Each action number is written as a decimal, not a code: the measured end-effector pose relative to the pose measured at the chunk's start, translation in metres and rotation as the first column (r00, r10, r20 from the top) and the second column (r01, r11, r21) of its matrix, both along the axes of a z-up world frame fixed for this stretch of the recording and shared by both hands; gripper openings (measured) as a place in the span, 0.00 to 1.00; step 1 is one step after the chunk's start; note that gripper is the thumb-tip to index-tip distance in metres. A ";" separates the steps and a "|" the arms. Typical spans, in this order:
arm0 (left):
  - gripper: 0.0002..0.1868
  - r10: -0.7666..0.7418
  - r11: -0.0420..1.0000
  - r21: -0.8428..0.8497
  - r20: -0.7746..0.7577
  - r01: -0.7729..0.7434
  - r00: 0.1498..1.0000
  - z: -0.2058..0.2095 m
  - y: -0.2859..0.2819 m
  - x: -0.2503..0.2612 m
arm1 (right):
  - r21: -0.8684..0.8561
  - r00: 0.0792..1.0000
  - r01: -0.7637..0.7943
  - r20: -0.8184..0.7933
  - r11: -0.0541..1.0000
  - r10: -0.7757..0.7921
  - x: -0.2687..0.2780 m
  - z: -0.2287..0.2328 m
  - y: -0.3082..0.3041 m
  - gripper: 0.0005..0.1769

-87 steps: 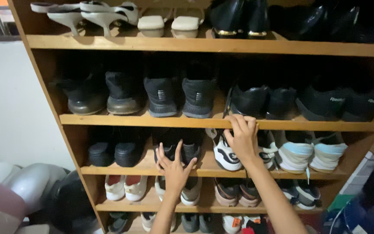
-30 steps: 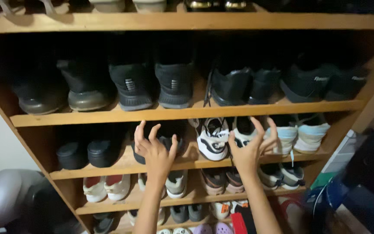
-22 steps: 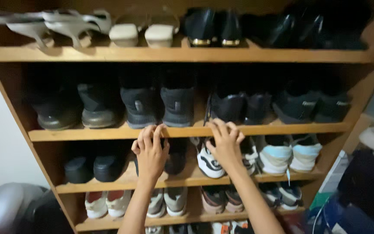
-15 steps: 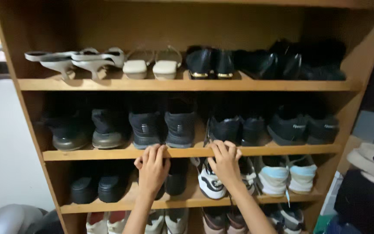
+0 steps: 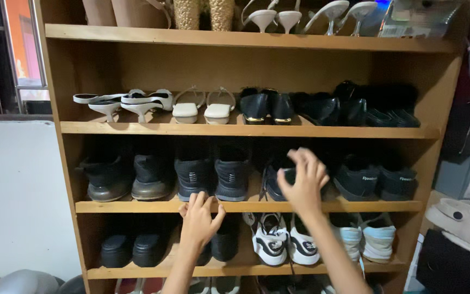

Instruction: The person arranges various shoes on a wooden shoe rack. They pick up and reposition multiple pairs of shoes, including heels, sneakers, and sandals, across several shelves to tidy the collection.

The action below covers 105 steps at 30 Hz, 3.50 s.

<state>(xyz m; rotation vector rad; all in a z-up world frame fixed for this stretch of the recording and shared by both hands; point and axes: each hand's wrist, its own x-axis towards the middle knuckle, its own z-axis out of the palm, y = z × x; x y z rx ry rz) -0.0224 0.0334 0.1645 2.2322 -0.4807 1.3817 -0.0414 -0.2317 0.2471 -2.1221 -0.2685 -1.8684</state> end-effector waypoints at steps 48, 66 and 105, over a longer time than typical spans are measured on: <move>0.15 -0.080 0.989 -0.095 0.278 0.111 0.957 0.225 -0.056 0.046 | 0.026 0.990 0.064 -0.130 0.998 -0.060 -0.002 0.113 -0.024 0.26; 0.13 0.046 0.999 -0.014 0.254 -0.044 0.966 0.220 -0.056 0.031 | 0.240 0.861 0.270 -0.494 0.933 -0.122 0.045 0.174 -0.119 0.52; 0.23 -0.533 0.814 0.144 -0.197 0.562 0.823 0.282 -0.252 0.069 | -0.080 0.828 -0.210 -0.544 0.974 0.134 -0.004 0.220 -0.182 0.12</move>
